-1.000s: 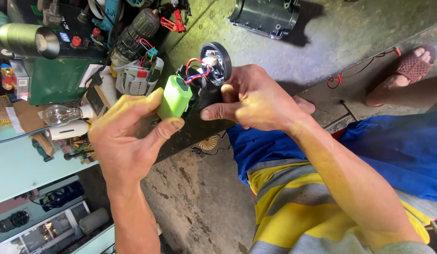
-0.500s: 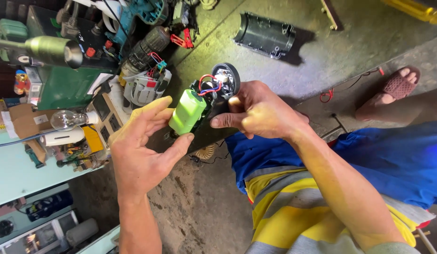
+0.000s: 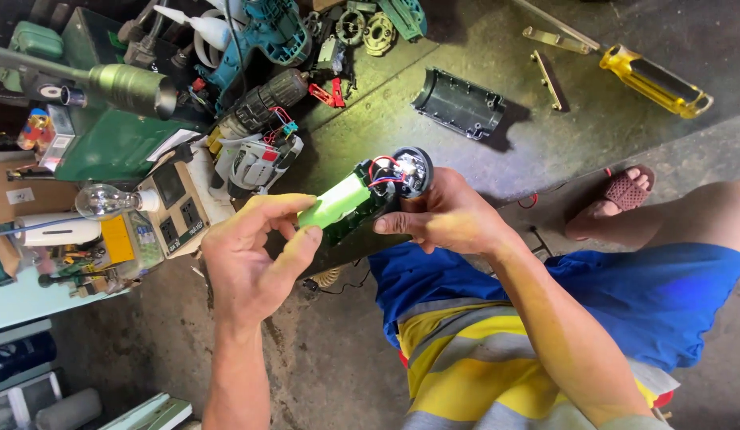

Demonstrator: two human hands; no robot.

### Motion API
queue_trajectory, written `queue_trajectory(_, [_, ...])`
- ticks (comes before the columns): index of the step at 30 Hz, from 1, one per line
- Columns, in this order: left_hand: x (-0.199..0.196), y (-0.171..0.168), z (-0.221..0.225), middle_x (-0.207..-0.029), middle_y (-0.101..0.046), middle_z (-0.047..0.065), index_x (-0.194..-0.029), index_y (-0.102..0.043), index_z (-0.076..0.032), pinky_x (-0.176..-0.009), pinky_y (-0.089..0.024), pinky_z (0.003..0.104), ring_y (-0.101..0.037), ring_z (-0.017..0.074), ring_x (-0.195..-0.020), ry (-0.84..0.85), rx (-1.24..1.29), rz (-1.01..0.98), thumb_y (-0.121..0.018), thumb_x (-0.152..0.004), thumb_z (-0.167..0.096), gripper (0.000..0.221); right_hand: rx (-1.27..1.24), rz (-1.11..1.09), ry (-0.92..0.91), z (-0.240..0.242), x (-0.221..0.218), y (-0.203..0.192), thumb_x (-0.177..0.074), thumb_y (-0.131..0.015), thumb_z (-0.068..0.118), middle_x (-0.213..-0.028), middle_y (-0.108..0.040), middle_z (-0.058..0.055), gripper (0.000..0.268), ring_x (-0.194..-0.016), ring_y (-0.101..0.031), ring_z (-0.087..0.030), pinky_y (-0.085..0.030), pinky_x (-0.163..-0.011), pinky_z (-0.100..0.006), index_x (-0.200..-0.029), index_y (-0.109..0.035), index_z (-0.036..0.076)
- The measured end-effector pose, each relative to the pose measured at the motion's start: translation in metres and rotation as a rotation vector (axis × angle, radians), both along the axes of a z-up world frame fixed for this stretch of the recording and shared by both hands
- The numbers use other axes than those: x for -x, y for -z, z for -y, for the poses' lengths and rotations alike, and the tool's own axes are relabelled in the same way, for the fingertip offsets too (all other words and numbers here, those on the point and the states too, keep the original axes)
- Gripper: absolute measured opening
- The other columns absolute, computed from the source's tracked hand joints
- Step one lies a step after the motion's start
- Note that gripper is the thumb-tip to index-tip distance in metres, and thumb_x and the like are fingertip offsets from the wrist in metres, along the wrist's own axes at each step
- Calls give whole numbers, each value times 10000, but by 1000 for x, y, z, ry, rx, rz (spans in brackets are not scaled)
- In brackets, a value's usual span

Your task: Fitting a battery and internal wiring into the plastic casing of an electronic device.

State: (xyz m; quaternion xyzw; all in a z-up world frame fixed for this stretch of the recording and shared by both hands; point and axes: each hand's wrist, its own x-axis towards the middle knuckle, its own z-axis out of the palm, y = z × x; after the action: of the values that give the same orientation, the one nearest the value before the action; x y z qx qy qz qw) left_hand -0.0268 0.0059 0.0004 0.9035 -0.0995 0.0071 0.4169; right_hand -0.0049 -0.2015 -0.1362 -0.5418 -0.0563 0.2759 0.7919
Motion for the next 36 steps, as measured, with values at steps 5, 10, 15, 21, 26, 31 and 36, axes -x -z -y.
queue_trajectory(5, [-11,12,-11,-893,-724,192,-1006,-763,48,-602,-613,284,-662,151,-675,-28,215,-58,-721,-889,-54,161,-56,101,99,-5,4,9,-784,-902,84,-429,-591,-101,338,-357,-614,-166,-527,-426,-245,-584,-636,25])
queue_trajectory(10, [-12,14,-11,-856,-696,179,-994,-760,57,-523,-606,272,-664,156,-611,-54,254,-111,-680,-922,-66,164,-41,143,109,-6,5,19,-783,-907,106,-434,-597,-100,356,-362,-625,-167,-538,-431,-254,-579,-627,28])
queue_trajectory(15, [-13,10,-5,-679,-650,172,-1033,-747,87,-525,-586,274,-626,148,-544,-39,220,-117,-653,-958,-96,219,-35,189,124,-3,7,24,-785,-909,112,-438,-605,-89,340,-373,-639,-163,-543,-452,-247,-592,-640,32])
queue_trajectory(21, [-9,4,2,-612,-657,171,-1062,-718,88,-529,-560,262,-605,140,-504,-61,213,-124,-620,-989,-83,210,-21,239,135,-4,4,17,-777,-915,114,-439,-603,-75,351,-374,-644,-155,-545,-461,-250,-571,-639,46])
queue_trajectory(26, [-8,9,3,-685,-685,211,-1083,-702,123,-499,-602,270,-664,163,-559,-38,249,-114,-620,-987,-50,214,-56,269,155,-4,5,24,-769,-918,99,-453,-616,-64,317,-384,-643,-145,-522,-475,-236,-587,-664,47])
queue_trajectory(31, [-7,1,4,-702,-688,208,-1098,-696,133,-487,-602,257,-673,166,-560,-19,175,-95,-608,-994,-49,228,-56,292,175,-1,3,7,-751,-929,103,-458,-631,-69,290,-386,-647,-150,-520,-465,-241,-611,-683,41])
queue_trajectory(36, [-6,6,0,-742,-676,215,-1094,-681,140,-472,-630,278,-665,176,-521,-7,129,-148,-551,-1018,-29,227,-145,301,205,7,2,-18,-803,-896,97,-538,-642,-62,211,-434,-642,-130,-552,-504,-255,-773,-694,45])
